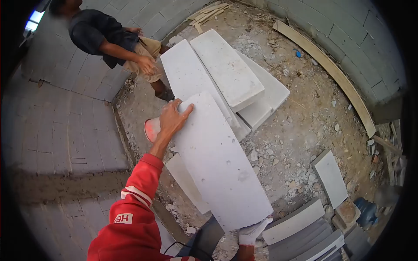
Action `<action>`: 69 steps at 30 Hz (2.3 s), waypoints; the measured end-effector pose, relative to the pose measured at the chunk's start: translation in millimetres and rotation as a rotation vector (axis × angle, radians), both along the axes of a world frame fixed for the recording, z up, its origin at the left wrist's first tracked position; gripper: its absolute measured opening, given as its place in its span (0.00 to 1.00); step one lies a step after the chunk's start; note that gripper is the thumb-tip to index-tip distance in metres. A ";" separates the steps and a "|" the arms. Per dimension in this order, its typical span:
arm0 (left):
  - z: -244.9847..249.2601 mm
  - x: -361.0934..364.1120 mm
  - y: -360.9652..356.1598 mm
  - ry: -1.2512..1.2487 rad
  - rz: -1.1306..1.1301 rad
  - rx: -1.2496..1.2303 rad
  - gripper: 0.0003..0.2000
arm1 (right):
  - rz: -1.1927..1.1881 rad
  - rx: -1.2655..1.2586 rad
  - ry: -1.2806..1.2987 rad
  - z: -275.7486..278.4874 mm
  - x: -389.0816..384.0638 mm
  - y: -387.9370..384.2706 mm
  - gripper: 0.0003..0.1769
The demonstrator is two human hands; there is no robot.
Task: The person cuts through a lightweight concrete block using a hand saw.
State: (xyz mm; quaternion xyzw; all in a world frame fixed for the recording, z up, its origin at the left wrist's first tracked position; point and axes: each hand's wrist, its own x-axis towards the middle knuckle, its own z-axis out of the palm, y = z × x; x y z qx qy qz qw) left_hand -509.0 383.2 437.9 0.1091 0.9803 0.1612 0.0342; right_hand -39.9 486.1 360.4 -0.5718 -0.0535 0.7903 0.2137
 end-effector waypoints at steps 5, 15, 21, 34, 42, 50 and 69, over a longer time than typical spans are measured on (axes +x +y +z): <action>-25.9 -133.9 5.9 -0.004 0.017 -0.022 0.39 | 0.066 0.040 0.238 -16.7 -101.1 -22.3 0.46; -21.0 -137.6 28.6 -0.063 -0.137 0.010 0.43 | 0.924 0.421 0.041 -5.5 -292.4 -4.6 0.52; -7.8 -104.9 38.1 0.394 -0.285 -0.005 0.30 | 0.937 0.531 0.073 -27.9 -195.3 27.8 0.47; -377.1 527.9 218.2 -1.511 -0.586 -0.211 0.40 | 0.157 -0.189 -1.203 -347.3 428.9 -105.9 0.32; -628.6 764.4 155.4 -1.453 -0.474 -0.148 0.60 | 0.004 0.334 -0.726 -487.0 576.0 11.4 0.38; -603.7 794.1 139.0 -1.590 -0.269 0.258 0.57 | -0.094 0.010 -0.389 -498.9 561.9 33.7 0.43; -181.6 587.7 130.1 -2.058 0.566 0.443 0.35 | 0.280 -0.044 -0.469 0.7 347.1 131.5 0.26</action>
